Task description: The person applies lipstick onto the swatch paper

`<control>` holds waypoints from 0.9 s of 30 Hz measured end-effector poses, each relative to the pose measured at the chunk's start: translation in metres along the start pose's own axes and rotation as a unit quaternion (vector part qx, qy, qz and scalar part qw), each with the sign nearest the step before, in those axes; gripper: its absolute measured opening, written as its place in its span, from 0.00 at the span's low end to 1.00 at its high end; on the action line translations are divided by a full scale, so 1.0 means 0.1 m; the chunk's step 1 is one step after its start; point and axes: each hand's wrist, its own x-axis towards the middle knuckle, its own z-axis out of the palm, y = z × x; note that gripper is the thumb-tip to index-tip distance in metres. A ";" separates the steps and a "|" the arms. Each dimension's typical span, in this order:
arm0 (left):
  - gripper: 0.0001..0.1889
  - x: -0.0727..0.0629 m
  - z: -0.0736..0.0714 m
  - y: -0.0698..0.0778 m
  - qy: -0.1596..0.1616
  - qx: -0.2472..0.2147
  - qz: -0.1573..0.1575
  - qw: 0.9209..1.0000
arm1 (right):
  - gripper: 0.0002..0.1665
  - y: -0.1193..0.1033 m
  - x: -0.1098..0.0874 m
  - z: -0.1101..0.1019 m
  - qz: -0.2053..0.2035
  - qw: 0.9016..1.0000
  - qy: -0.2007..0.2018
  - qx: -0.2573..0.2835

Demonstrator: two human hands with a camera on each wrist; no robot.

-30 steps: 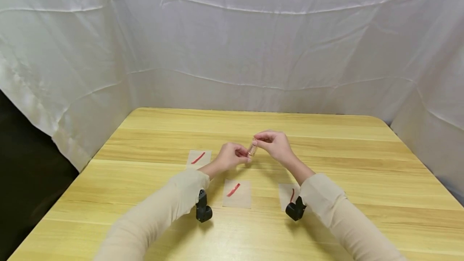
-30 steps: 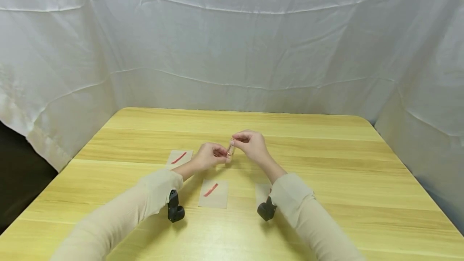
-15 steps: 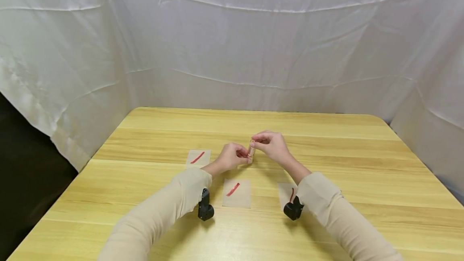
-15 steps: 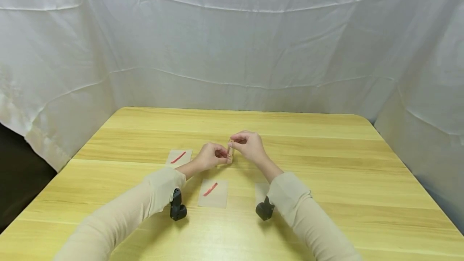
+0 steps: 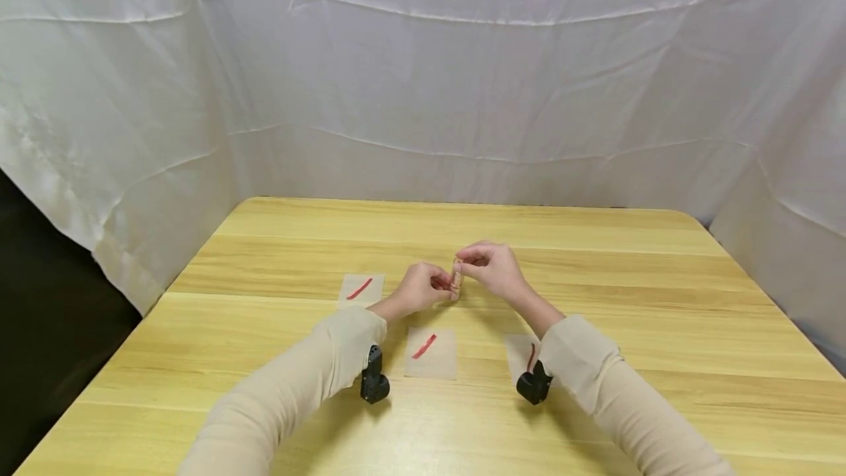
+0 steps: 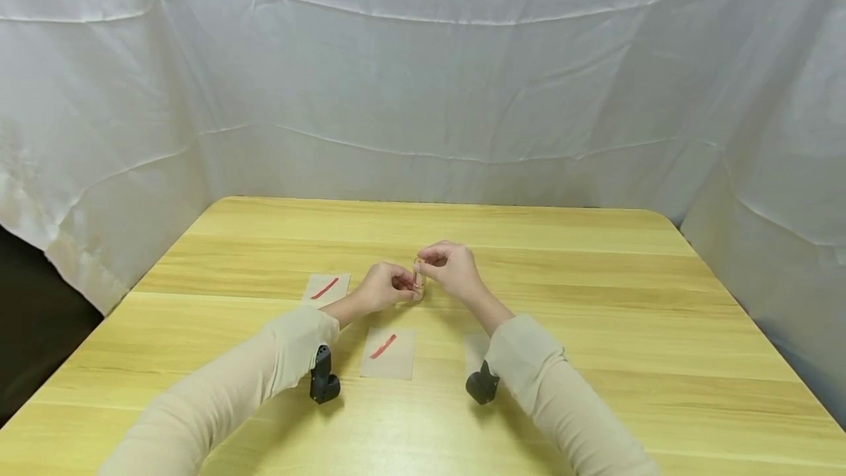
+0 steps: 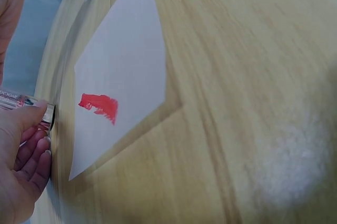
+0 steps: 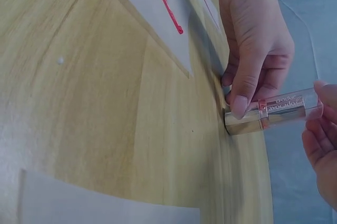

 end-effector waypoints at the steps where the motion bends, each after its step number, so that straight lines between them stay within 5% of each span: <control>1: 0.05 0.00 0.00 0.00 0.000 0.002 0.001 1.000 | 0.11 0.00 0.00 0.00 -0.002 1.000 -0.001 -0.001; 17: 0.06 -0.01 0.01 0.01 -0.003 0.019 0.008 1.000 | 0.14 0.00 -0.04 0.02 -0.011 1.000 -0.002 -0.003; 27: 0.21 -0.16 -0.16 0.02 -0.006 0.028 0.007 1.000 | 0.20 0.02 -0.16 -0.13 -0.031 0.999 0.018 -0.030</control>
